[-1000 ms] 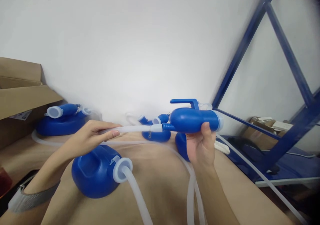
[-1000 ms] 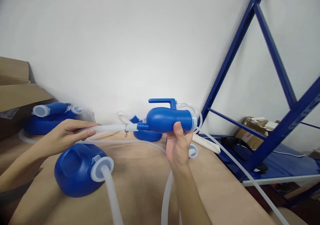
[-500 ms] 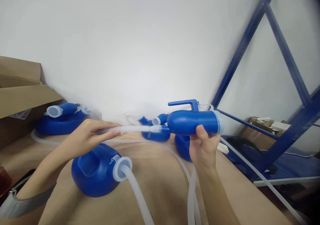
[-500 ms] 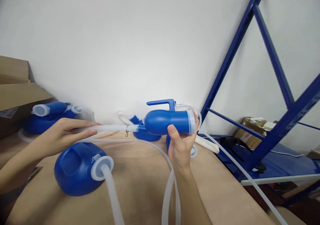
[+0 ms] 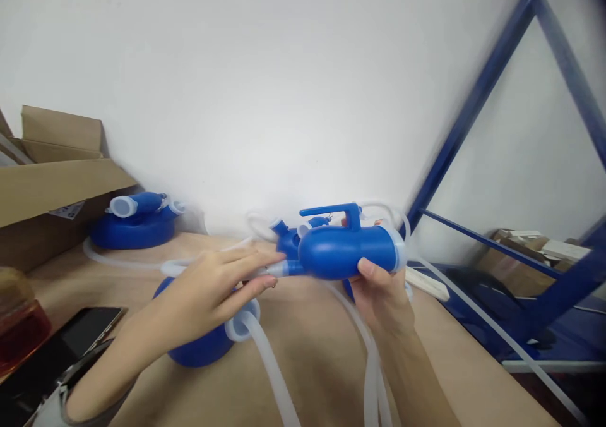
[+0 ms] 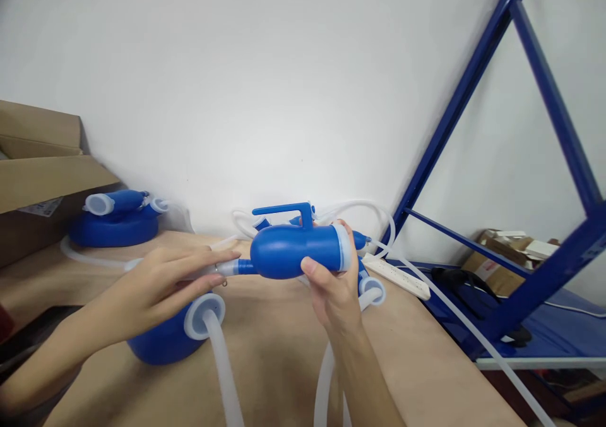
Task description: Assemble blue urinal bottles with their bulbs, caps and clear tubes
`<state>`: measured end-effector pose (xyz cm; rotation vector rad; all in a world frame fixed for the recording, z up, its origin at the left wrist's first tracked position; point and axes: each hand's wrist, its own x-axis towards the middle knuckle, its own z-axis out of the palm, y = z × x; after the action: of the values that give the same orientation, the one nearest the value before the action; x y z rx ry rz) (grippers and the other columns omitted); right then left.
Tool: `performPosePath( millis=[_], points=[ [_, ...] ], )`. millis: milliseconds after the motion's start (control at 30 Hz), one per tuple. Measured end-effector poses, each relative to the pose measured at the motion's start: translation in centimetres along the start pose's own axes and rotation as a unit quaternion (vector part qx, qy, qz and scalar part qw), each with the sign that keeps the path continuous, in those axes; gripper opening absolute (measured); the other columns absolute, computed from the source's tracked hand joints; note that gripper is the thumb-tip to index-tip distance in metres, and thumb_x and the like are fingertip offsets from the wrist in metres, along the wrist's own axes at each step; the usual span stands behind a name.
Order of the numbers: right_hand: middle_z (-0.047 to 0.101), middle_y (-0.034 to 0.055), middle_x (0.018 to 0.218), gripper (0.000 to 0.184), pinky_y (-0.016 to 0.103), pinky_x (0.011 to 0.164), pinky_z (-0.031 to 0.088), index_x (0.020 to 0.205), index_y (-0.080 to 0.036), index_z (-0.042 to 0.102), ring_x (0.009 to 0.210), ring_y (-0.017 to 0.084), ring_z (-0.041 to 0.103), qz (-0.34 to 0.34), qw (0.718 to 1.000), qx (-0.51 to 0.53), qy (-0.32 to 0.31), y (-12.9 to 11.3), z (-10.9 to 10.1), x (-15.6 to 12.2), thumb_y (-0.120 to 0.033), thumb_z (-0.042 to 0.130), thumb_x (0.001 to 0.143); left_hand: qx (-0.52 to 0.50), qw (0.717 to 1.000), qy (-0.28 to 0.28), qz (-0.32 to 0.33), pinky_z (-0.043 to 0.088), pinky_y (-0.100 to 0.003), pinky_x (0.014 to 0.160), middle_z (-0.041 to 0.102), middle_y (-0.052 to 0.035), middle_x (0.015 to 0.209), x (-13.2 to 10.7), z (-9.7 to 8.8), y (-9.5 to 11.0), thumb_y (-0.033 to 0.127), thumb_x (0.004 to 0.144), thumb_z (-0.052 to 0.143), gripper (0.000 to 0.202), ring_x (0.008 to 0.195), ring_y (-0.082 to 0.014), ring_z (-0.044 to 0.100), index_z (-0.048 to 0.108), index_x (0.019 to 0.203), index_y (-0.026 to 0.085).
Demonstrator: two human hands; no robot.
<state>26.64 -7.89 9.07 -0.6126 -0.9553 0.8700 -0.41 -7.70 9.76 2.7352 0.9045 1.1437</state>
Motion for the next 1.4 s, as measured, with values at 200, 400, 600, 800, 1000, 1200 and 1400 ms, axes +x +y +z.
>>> performPosePath(
  millis=[200,400,600,800,1000,1200,1400],
  points=[
    [0.072,0.0027,0.115,0.089,0.059,0.102,0.054,0.136,-0.036,0.055,0.111,0.035,0.069,0.046,0.999,0.015,0.022,0.4,0.4,-0.8,-0.033,0.091,0.055,0.042,0.998,0.016,0.051,0.057,-0.032,0.086,0.076,-0.01,0.122,0.0,1.1,0.5,0.031,0.11,0.043,0.032,0.104,-0.0239,0.074,0.066,0.129,0.019],
    [0.071,0.0039,0.121,0.098,0.068,0.104,0.049,0.141,-0.043,0.046,0.12,0.042,0.068,0.013,1.0,0.021,-0.02,-0.4,0.5,-1.6,-0.029,0.092,0.056,0.01,0.995,0.066,0.078,0.056,-0.027,0.074,0.077,-0.0044,0.099,0.0,3.0,0.6,0.02,0.108,0.045,0.028,0.085,-0.0185,0.073,0.061,0.131,0.02],
    [0.072,0.0038,0.117,0.075,0.075,0.099,0.049,0.124,-0.04,0.059,0.116,0.045,0.068,0.007,1.0,0.026,-0.004,-0.1,0.2,-1.2,-0.035,0.092,0.056,0.02,0.993,0.091,0.072,0.057,-0.03,0.078,0.077,-0.0102,0.11,-0.1,4.8,1.6,0.014,0.104,0.046,0.027,0.09,-0.0208,0.075,0.057,0.129,0.017],
    [0.07,0.0033,0.116,0.079,0.074,0.097,0.05,0.125,-0.039,0.057,0.114,0.044,0.068,0.029,0.999,0.031,0.012,0.0,0.5,-1.4,-0.034,0.092,0.054,0.034,0.991,0.114,0.066,0.059,-0.03,0.075,0.077,-0.0115,0.106,-0.3,5.5,2.4,0.01,0.102,0.044,0.03,0.086,-0.0212,0.075,0.054,0.13,0.014],
    [0.071,0.0019,0.112,0.087,0.068,0.099,0.053,0.128,-0.037,0.053,0.109,0.039,0.071,0.03,0.999,0.024,0.003,0.3,0.7,-1.0,-0.031,0.094,0.051,0.031,0.995,0.078,0.052,0.06,-0.032,0.08,0.077,-0.0101,0.113,-0.1,4.9,1.5,0.021,0.107,0.044,0.024,0.097,-0.023,0.075,0.057,0.127,0.02],
    [0.074,0.0039,0.111,0.078,0.057,0.097,0.058,0.129,-0.031,0.057,0.103,0.031,0.073,-0.023,0.999,0.016,0.039,-0.2,1.5,-0.6,-0.033,0.091,0.059,0.17,0.951,0.248,0.071,0.053,-0.042,0.089,0.07,-0.0137,0.116,0.6,3.7,2.6,0.014,0.099,0.061,0.029,0.106,-0.0286,0.068,0.062,0.127,0.019],
    [0.075,0.0037,0.122,0.057,0.056,0.105,0.055,0.122,-0.028,0.066,0.121,0.031,0.068,-0.044,0.99,0.075,0.112,-1.1,2.1,-0.5,-0.039,0.082,0.069,0.016,0.98,0.197,-0.038,0.05,-0.028,0.068,0.071,-0.0008,0.09,0.1,3.6,4.7,0.025,0.104,0.055,0.013,0.075,-0.0168,0.066,0.064,0.113,0.023]
  ],
)
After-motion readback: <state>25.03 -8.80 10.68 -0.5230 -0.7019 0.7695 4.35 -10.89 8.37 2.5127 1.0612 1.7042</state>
